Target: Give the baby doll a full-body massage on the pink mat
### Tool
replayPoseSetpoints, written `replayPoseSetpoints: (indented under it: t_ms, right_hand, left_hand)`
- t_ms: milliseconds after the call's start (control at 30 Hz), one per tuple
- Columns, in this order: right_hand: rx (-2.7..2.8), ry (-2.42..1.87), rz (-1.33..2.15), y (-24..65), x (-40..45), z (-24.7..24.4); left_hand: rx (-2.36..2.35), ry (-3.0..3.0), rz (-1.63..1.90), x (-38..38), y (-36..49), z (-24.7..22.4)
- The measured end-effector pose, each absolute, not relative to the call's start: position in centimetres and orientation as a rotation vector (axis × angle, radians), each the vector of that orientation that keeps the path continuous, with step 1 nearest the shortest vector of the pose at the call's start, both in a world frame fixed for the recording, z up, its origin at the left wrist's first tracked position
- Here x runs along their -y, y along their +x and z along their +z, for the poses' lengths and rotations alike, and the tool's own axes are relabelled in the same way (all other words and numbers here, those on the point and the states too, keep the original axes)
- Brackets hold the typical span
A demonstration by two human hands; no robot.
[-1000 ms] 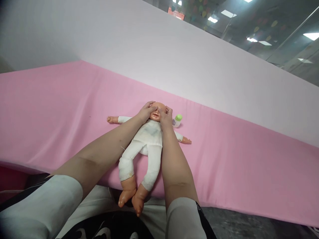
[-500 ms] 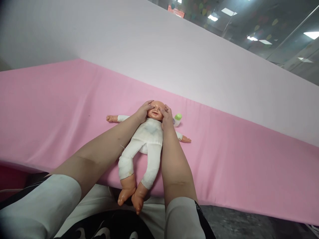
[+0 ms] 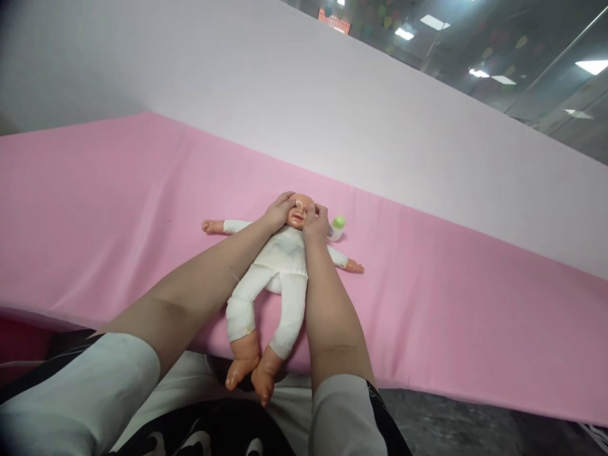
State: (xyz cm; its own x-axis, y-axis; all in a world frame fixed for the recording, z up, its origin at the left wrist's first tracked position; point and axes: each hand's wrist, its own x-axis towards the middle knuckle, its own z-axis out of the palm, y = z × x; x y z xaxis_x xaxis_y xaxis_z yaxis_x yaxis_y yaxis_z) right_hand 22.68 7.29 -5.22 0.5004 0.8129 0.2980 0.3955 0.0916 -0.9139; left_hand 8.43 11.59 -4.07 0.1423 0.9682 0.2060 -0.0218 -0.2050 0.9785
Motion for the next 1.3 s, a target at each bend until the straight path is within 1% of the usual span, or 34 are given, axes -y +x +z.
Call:
replayPoseSetpoints:
  t_ms: [233, 400, 533, 700, 967, 1300]
  right_hand:
    - [1.143, -1.664, 0.227, 21.5, -5.7, -4.8]
    - [1.381, -1.740, 0.138, 21.1, -3.3, -4.3]
    - [1.532, -1.702, 0.219, 21.5, -1.3, -3.9]
    - [1.500, -1.679, 0.412, 22.0, -1.1, -3.5]
    - [1.368, -1.527, 0.435, 22.4, -2.1, -4.3]
    - [1.316, -1.426, 0.501, 23.2, -2.7, -5.3]
  left_hand:
    - [-1.334, 1.868, 1.142, -9.2, 7.1, -2.5]
    - [-1.547, 2.213, 1.045, -6.6, 6.4, -2.1]
    - [-1.465, 2.314, 0.964, -5.6, 5.3, -2.9]
    - [-1.267, 2.293, 0.926, -6.0, 3.8, -3.2]
    - [-1.110, 2.123, 1.036, -6.8, 3.4, -3.1]
    - [-1.148, 2.076, 1.030, -6.4, 3.5, -2.9]
